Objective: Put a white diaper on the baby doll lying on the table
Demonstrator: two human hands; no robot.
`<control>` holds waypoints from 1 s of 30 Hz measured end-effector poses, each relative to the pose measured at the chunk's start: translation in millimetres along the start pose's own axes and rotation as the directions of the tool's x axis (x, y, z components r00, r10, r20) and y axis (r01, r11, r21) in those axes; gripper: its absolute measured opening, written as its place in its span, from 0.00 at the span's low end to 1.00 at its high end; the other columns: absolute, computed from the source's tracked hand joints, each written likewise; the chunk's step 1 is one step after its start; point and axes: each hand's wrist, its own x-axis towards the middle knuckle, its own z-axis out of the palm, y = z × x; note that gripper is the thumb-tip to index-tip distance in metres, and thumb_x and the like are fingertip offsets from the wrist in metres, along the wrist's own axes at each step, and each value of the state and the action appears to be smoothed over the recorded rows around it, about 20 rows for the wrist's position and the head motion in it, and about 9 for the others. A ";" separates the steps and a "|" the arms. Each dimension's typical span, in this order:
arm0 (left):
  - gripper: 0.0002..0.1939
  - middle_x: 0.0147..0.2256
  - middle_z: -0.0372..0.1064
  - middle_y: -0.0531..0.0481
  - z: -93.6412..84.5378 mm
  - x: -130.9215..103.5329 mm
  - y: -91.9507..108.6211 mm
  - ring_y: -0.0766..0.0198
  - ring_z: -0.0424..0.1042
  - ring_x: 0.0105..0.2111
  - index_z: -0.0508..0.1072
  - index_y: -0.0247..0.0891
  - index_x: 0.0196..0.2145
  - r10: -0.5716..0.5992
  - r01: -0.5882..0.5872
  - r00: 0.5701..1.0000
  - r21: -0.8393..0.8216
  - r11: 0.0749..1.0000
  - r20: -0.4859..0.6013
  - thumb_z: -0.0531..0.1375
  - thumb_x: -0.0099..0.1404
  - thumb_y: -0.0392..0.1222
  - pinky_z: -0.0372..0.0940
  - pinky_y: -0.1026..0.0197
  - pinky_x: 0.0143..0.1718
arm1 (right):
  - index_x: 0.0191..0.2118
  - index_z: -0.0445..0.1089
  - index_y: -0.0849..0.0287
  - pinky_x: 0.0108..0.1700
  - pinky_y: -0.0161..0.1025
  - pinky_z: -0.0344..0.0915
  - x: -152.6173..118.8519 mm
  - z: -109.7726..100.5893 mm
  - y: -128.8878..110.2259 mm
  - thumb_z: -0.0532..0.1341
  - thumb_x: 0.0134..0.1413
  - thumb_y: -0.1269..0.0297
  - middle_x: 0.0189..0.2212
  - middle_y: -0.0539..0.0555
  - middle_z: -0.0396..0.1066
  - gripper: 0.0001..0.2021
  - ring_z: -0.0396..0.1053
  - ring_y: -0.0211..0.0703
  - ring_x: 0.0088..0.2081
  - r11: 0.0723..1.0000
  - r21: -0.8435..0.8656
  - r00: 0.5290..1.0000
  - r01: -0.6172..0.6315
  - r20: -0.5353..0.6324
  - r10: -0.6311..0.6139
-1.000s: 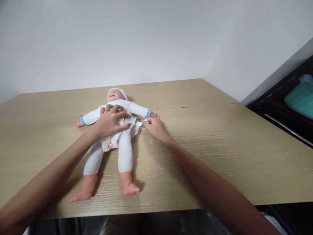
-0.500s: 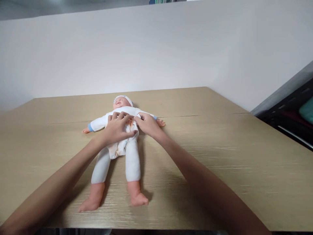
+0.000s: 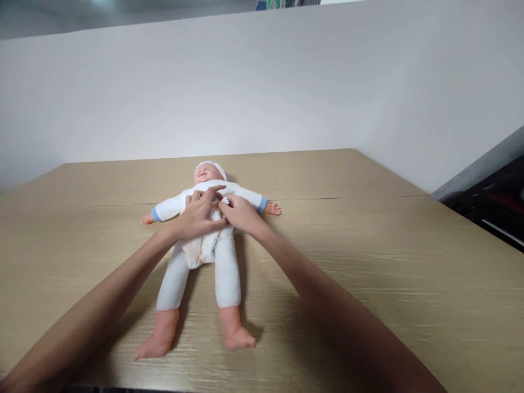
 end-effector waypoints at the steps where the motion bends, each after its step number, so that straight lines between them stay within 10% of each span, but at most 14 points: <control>1: 0.45 0.66 0.71 0.39 -0.9 0.2 -1.0 0.34 0.60 0.64 0.56 0.44 0.76 0.003 -0.003 1.000 -0.023 1.000 0.011 0.64 0.66 0.53 0.52 0.32 0.66 | 0.29 0.58 0.55 0.32 0.41 0.53 0.0 1.9 0.3 0.58 0.66 0.57 0.25 0.47 0.63 0.14 0.61 0.40 0.29 1.000 -0.004 1.000 -0.017 -0.011 0.017; 13: 0.34 0.64 0.71 0.42 -20.2 3.9 -5.2 0.38 0.56 0.69 0.61 0.46 0.74 -0.029 0.057 0.985 -0.168 0.984 0.167 0.53 0.72 0.49 0.47 0.31 0.72 | 0.36 0.61 0.54 0.37 0.41 0.56 -5.9 9.7 -1.2 0.60 0.64 0.53 0.29 0.46 0.62 0.12 0.60 0.42 0.33 0.993 0.019 0.993 0.116 -0.031 -0.116; 25: 0.28 0.61 0.73 0.43 -14.8 11.9 -35.5 0.49 0.71 0.61 0.68 0.46 0.70 -0.024 0.123 0.984 -0.580 0.805 0.176 0.59 0.75 0.47 0.67 0.46 0.63 | 0.38 0.64 0.53 0.37 0.41 0.56 -6.8 1.0 9.2 0.62 0.65 0.49 0.28 0.45 0.59 0.14 0.57 0.41 0.31 0.958 0.120 0.960 0.259 0.079 -0.270; 30: 0.31 0.62 0.73 0.45 -14.3 12.4 -39.2 0.52 0.72 0.57 0.66 0.46 0.72 -0.005 0.086 0.988 -0.529 0.845 0.154 0.57 0.73 0.41 0.69 0.48 0.61 | 0.39 0.63 0.53 0.34 0.39 0.57 0.9 10.2 23.4 0.59 0.67 0.44 0.28 0.46 0.63 0.17 0.61 0.41 0.31 0.950 0.256 0.981 0.181 -0.112 -0.157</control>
